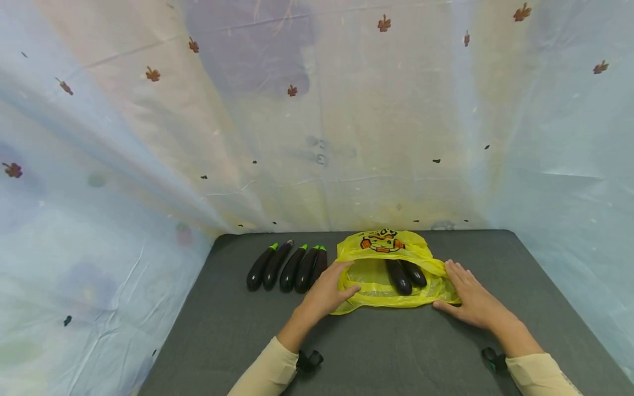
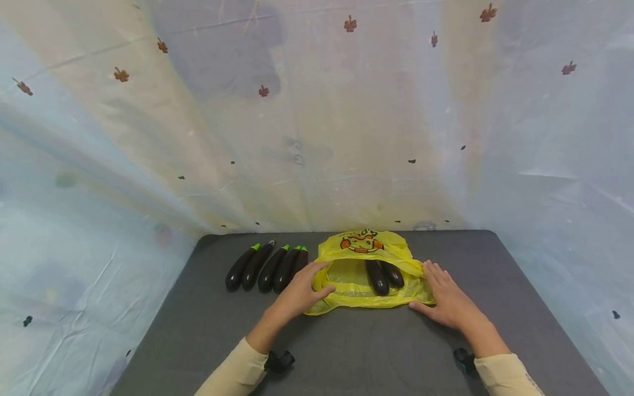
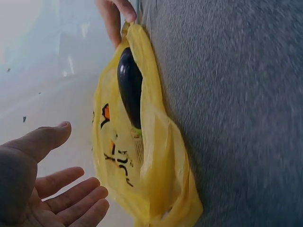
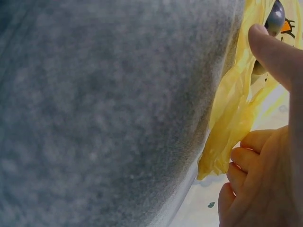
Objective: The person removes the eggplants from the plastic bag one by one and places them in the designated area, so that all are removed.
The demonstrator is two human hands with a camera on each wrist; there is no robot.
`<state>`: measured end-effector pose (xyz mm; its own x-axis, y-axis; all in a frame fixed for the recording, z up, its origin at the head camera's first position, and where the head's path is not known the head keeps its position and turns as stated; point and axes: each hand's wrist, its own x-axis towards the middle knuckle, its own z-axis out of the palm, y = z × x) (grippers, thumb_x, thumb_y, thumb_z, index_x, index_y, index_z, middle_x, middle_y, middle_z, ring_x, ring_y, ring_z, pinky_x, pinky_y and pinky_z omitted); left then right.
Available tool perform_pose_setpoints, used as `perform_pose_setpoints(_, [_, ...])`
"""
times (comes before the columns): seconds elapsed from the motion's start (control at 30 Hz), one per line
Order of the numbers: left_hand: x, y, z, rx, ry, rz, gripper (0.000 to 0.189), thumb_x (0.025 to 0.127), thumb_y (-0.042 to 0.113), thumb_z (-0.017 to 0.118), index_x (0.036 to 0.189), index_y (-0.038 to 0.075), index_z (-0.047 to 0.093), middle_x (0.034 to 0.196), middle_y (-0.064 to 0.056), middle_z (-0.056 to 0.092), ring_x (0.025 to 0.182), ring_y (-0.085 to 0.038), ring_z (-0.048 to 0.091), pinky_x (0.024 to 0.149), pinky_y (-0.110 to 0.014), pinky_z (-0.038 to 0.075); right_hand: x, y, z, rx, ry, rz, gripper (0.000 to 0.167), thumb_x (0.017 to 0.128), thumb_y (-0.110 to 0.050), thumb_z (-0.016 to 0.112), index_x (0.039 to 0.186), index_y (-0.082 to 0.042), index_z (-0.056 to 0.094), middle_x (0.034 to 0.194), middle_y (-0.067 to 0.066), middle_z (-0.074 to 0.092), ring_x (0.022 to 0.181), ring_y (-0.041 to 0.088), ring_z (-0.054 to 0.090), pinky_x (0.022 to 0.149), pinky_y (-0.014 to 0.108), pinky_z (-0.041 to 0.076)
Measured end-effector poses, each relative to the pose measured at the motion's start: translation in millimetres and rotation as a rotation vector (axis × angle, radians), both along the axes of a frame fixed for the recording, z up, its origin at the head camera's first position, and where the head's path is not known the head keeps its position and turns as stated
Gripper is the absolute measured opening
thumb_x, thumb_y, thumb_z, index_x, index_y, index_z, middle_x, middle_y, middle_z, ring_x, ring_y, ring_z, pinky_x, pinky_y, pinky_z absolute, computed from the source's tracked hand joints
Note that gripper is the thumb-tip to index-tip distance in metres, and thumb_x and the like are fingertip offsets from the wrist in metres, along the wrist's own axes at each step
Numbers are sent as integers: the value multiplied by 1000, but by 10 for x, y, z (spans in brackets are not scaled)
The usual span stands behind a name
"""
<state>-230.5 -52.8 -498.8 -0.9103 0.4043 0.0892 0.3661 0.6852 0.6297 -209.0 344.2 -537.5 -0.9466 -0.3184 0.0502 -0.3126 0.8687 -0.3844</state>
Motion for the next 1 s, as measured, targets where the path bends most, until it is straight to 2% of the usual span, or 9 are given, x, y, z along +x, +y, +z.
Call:
perform_pose_setpoints(0.33, [-4, 210, -79, -6, 6, 3, 66, 103, 38, 75, 160, 14, 51, 160, -10, 52, 146, -29, 53, 115, -52, 50, -9, -14, -3, 12, -10, 4, 114, 97, -60, 74, 170, 5, 15, 173, 34, 18, 158, 55, 18, 131, 62, 11])
perform_pose_setpoints(0.53, [-9, 318, -95, 18, 1, -3, 65, 103, 35, 76, 159, 10, 52, 158, -11, 54, 143, -30, 55, 113, -51, 51, -23, -7, -21, 11, -7, 7, 113, 97, -59, 74, 170, 5, 16, 173, 34, 18, 158, 55, 18, 132, 61, 10])
perform_pose_setpoints(0.73, [17, 455, -125, 32, -9, 12, 65, 103, 37, 76, 158, 11, 54, 156, -10, 56, 140, -29, 57, 110, -50, 53, -32, -2, -22, 10, -7, 11, 113, 97, -60, 74, 170, 5, 16, 173, 33, 18, 158, 55, 19, 132, 60, 9])
perform_pose_setpoints(1.0, [28, 632, -151, 11, 24, 9, 65, 103, 39, 76, 157, 11, 55, 155, -8, 57, 139, -26, 58, 111, -46, 53, -19, -8, -9, 11, -22, 0, 115, 96, -61, 74, 170, 3, 14, 173, 33, 17, 158, 55, 18, 131, 63, 12])
